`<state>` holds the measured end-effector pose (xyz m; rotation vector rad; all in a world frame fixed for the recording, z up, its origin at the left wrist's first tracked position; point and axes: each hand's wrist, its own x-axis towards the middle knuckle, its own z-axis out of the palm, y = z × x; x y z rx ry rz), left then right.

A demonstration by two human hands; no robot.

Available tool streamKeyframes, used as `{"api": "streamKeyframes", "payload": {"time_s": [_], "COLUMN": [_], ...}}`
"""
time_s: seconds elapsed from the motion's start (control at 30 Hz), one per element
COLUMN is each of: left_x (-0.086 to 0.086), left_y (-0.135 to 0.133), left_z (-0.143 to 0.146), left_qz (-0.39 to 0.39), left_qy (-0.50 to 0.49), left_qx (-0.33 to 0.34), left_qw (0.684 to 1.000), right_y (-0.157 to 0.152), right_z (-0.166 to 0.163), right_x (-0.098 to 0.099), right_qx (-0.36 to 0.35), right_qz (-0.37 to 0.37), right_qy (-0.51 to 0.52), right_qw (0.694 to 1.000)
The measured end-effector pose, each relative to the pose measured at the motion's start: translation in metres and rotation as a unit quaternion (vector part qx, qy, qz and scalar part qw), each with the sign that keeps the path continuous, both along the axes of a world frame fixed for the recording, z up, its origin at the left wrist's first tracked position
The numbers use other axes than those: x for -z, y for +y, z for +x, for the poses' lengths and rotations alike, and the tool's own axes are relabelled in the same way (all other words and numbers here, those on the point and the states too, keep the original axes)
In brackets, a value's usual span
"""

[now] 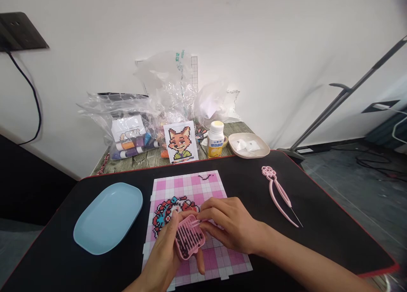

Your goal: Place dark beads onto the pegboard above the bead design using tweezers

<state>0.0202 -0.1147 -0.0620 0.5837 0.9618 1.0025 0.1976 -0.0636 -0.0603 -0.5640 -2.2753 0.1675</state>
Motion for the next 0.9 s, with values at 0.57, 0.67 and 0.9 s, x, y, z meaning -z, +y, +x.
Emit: {"api": "streamKeyframes", "payload": {"time_s": [0.57,0.67,0.9], "left_x": [0.003,0.002,0.002], "left_y": [-0.002,-0.002,-0.003], "left_z": [-0.001,-0.002,-0.005], "left_qz": [0.005,0.015,0.011], "left_qy": [0.002,-0.01,-0.002], "left_qx": [0.011,0.029,0.036], "left_qw": [1.0,0.999,0.999], "right_y": [0.002,0.014,0.055], "right_z": [0.003,0.012,0.043], "right_x": [-0.003,-0.004,0.017], "right_qx": [0.014,0.061,0.307], "right_qz": [-0.01,-0.024,-0.049], "right_qy": [0.019,0.037,-0.011], "right_qw": [1.0,0.997,0.95]}}
